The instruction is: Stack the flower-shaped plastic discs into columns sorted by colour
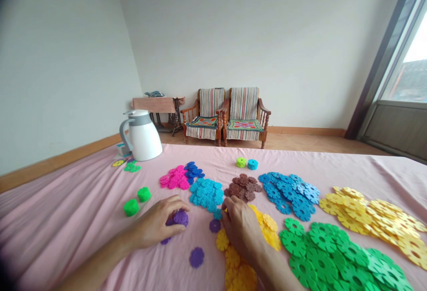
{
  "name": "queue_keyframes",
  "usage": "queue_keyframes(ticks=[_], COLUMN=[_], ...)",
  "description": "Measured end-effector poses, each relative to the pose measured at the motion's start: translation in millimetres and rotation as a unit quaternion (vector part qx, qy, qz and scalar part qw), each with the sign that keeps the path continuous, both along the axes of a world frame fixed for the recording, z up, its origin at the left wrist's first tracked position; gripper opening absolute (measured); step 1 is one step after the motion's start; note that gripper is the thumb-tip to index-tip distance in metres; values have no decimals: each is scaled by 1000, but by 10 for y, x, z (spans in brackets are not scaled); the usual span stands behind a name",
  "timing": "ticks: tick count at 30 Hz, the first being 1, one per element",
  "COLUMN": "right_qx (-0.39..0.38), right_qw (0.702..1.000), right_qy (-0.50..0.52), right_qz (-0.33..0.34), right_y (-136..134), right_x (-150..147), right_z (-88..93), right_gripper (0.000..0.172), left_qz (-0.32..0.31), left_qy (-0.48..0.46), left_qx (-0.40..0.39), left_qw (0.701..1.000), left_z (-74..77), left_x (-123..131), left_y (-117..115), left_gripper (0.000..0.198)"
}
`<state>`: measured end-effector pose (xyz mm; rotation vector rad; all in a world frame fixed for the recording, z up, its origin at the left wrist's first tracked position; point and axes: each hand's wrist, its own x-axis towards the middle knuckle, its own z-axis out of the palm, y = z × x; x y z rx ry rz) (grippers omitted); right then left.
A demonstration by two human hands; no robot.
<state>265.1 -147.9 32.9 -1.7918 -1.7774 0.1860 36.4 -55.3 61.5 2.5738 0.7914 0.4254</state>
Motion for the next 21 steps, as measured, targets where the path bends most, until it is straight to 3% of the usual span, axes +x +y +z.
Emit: queue_keyframes(ticks=[9,17,21], right_qx=[29,-10,-14], right_qw=[999,997,995], right_qy=[22,-6,-33], right_qz=[4,76,89], right_y=[29,-72,-134], right_x=[-32,-147,-150], right_z=[-63,127,165], right_gripper=[18,10,20], left_qz=[1,-10,-30], left_qy=[-2,10,-11], left_qx=[-2,-3,-7], left_qw=[1000,1000,999], left_z=[10,33,-17], left_x=[-3,-11,-23], left_y=[12,39,98], left_gripper=[35,41,50])
